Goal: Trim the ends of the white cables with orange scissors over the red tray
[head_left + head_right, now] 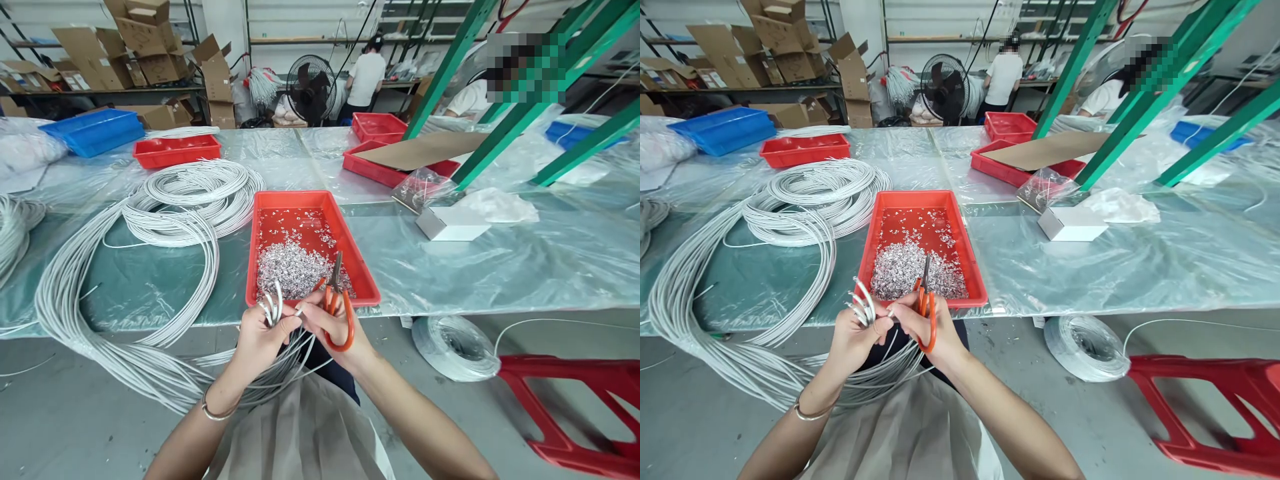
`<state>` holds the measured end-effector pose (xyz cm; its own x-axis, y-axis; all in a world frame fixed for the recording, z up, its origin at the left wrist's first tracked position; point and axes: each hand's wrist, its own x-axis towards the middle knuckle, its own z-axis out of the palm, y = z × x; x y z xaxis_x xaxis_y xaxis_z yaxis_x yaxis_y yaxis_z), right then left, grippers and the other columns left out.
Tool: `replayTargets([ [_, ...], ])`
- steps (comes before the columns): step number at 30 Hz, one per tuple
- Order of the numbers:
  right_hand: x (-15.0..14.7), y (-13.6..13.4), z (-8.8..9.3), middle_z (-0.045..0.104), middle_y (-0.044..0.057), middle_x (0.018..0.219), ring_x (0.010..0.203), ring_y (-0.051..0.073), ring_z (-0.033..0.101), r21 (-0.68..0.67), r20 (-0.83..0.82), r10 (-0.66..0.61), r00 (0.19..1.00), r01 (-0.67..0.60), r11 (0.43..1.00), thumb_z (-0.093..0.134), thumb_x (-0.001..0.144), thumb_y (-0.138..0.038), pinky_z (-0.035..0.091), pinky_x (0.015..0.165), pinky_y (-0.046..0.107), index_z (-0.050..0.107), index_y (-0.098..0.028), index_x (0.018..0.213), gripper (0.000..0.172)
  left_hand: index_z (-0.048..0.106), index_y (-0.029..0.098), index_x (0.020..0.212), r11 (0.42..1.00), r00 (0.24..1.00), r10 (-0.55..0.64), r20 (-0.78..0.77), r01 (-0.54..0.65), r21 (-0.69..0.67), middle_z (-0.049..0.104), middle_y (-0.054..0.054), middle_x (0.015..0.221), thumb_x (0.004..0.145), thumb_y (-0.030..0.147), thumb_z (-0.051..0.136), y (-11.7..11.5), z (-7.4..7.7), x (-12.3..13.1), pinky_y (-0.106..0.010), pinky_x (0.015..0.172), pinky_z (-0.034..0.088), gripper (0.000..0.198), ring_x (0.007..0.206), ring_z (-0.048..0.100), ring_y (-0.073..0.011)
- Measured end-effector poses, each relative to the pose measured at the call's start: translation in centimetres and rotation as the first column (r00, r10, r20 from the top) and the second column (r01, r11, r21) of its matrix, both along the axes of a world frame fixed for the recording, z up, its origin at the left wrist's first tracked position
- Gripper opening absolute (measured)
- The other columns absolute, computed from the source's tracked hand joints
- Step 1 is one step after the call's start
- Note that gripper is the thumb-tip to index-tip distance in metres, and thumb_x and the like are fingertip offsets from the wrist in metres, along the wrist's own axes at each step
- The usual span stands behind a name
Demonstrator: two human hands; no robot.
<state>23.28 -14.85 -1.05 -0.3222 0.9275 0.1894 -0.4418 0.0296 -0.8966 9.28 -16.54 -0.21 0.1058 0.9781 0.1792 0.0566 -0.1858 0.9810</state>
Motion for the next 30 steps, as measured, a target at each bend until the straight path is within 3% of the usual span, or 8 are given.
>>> replayTargets([
  [3, -0.5, 0.4, 0.0, 0.028, -0.007, 0.035, 0.034, 0.008, 0.024, -0.016, -0.045, 0.152, 0.987, -0.153, 0.988, 0.057, 0.082, -0.046, 0.029, 0.039, 0.023, 0.053, -0.017, 0.058, 0.038, 0.057, 0.011, 0.068, 0.923, 0.918, -0.321, 0.234, 0.358, -0.14, 0.048, 0.001, 0.041, 0.076, 0.046, 0.064, 0.6, -0.2, -0.7, -0.019, 0.038, 0.026, 0.038, 0.032, 0.04, -0.0069],
  [6, 0.0, 0.8, 0.9, 0.044, -0.004, 0.042, 0.038, 0.008, 0.035, 0.031, -0.02, 0.178, 0.984, -0.177, 0.984, 0.069, 0.076, -0.037, 0.03, 0.041, 0.021, 0.061, -0.014, 0.062, 0.028, 0.055, 0.01, 0.065, 0.826, 0.819, -0.459, 0.345, 0.536, -0.175, 0.044, 0.003, 0.039, 0.079, 0.046, 0.062, 0.8, -0.1, -1.4, -0.019, 0.038, 0.025, 0.039, 0.029, 0.036, -0.0042],
  [10, 1.3, 1.5, 2.5, 0.059, 0.001, 0.059, 0.054, 0.011, 0.051, 0.12, 0.078, 0.101, 0.992, -0.109, 0.987, 0.076, 0.07, -0.018, 0.038, 0.053, 0.022, 0.069, -0.013, 0.073, 0.01, 0.059, 0.009, 0.069, 0.919, 0.93, -0.263, 0.256, 0.323, -0.228, 0.052, 0.0, 0.051, 0.078, 0.046, 0.064, 0.5, 0.3, -1.4, -0.018, 0.036, 0.025, 0.039, 0.032, 0.043, -0.0048],
  [13, 1.5, 2.1, 2.7, 0.056, -0.001, 0.058, 0.053, 0.01, 0.048, 0.079, 0.093, 0.124, 0.988, -0.131, 0.988, 0.077, 0.069, -0.022, 0.037, 0.054, 0.023, 0.067, -0.013, 0.072, 0.013, 0.056, 0.009, 0.062, 0.962, 0.977, -0.149, 0.155, 0.179, -0.205, 0.053, -0.001, 0.053, 0.074, 0.053, 0.065, 0.3, 0.6, -1.0, -0.018, 0.035, 0.027, 0.047, 0.032, 0.042, -0.0046],
  [17, 0.6, 2.3, 1.7, 0.037, -0.006, 0.044, 0.043, 0.009, 0.034, -0.041, 0.023, 0.241, 0.97, -0.24, 0.97, 0.069, 0.076, -0.044, 0.029, 0.044, 0.023, 0.055, -0.016, 0.063, 0.034, 0.062, 0.009, 0.076, 0.974, 0.988, -0.11, 0.111, 0.129, -0.185, 0.052, 0.0, 0.051, 0.072, 0.054, 0.067, 0.2, 0.5, -0.7, -0.017, 0.036, 0.029, 0.046, 0.035, 0.042, -0.0055],
  [20, -0.2, 2.1, 1.0, 0.029, -0.008, 0.039, 0.038, 0.008, 0.027, -0.068, 0.003, 0.25, 0.968, -0.249, 0.966, 0.061, 0.078, -0.053, 0.027, 0.042, 0.023, 0.048, -0.018, 0.064, 0.04, 0.063, 0.009, 0.083, 0.98, 0.989, -0.078, 0.129, 0.1, -0.173, 0.048, 0.002, 0.048, 0.072, 0.05, 0.068, 0.2, 0.2, -0.8, -0.016, 0.037, 0.027, 0.043, 0.037, 0.04, -0.005],
  [26, 0.1, 1.5, 1.3, 0.048, -0.003, 0.049, 0.044, 0.008, 0.038, 0.045, 0.103, 0.06, 0.993, -0.065, 0.997, 0.075, 0.07, -0.036, 0.028, 0.043, 0.022, 0.061, -0.014, 0.07, 0.026, 0.062, 0.009, 0.078, 0.984, 0.994, -0.082, 0.069, 0.092, -0.154, 0.045, 0.003, 0.044, 0.076, 0.049, 0.064, 0.0, 0.2, -1.0, -0.018, 0.038, 0.023, 0.04, 0.036, 0.035, -0.0042],
  [30, 0.6, 1.3, 1.5, 0.047, -0.003, 0.048, 0.044, 0.008, 0.037, 0.121, 0.182, -0.03, 0.983, 0.007, 0.993, 0.075, 0.07, -0.026, 0.027, 0.044, 0.022, 0.067, -0.014, 0.07, 0.015, 0.062, 0.01, 0.073, 0.996, 0.997, 0.034, -0.062, -0.039, -0.081, 0.043, 0.004, 0.043, 0.075, 0.046, 0.066, 0.0, 0.6, -0.4, -0.019, 0.041, 0.027, 0.036, 0.04, 0.036, -0.0056],
])
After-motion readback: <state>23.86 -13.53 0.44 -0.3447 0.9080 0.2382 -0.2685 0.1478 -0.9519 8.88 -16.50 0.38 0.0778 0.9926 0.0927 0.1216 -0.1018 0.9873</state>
